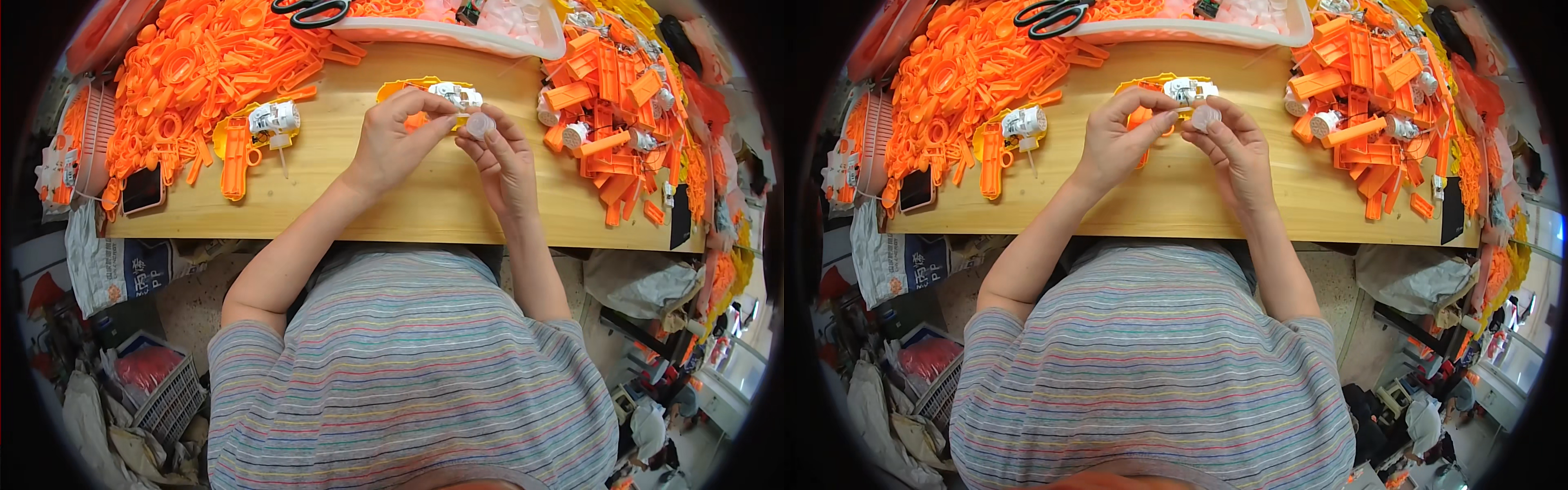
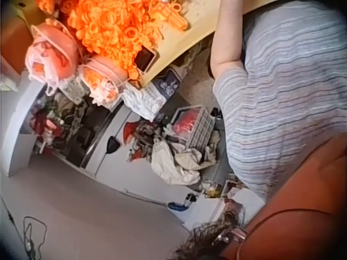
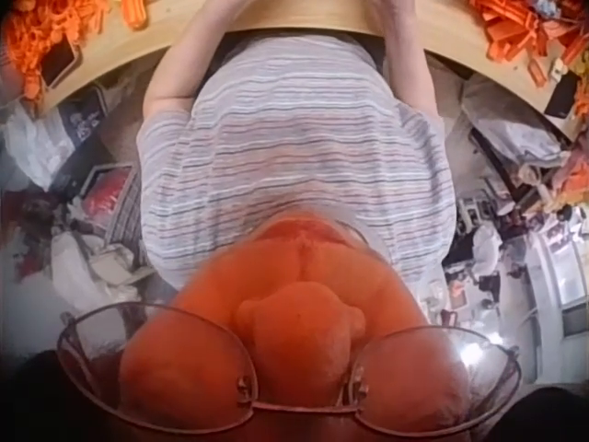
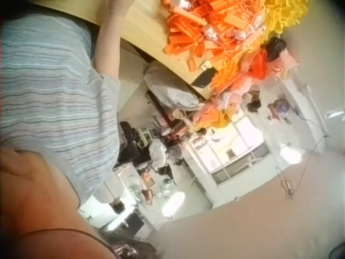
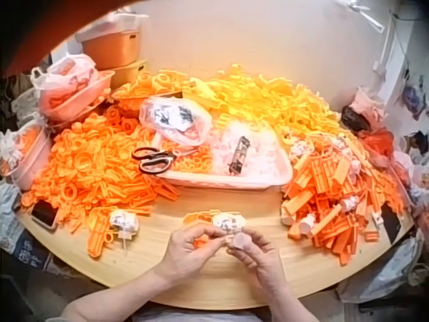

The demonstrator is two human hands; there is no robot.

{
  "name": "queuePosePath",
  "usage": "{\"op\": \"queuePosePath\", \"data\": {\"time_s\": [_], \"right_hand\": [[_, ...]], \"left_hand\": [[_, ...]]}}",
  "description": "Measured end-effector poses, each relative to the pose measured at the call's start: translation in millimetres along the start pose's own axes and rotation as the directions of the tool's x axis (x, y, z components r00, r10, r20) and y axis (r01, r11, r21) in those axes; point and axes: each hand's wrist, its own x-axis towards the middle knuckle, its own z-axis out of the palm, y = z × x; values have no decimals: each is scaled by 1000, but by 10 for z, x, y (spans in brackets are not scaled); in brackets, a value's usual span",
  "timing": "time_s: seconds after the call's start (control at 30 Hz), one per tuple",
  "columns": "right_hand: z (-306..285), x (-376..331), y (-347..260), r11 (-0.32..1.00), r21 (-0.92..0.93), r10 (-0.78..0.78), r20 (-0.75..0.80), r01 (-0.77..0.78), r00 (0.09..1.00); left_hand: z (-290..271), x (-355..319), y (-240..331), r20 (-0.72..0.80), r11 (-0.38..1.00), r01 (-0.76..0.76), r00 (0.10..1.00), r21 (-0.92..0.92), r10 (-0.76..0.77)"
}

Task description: Assembling plastic toy guns by combining various components and securing them.

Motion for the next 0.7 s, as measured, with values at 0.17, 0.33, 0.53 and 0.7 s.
{"op": "queuePosePath", "data": {"time_s": [0.17, 0.33, 0.53, 0.7], "right_hand": [[-17, -76, 63, 999, 45, 1, -15, -1, 1000], [-47, -91, 79, 999, 52, 11, 7, -12, 1000], [-7, -108, 94, 999, 21, 37, -14, -37, 999], [-8, -107, 109, 998, 55, 31, -10, -30, 999]], "left_hand": [[35, -5, 6, 49, 989, -81, 996, 122, 75], [72, -5, -6, 81, 982, -46, 996, 186, 31], [90, 8, -12, 83, 992, 77, 993, 102, -86], [97, 1, -6, 84, 993, 97, 991, 71, -102]]}}
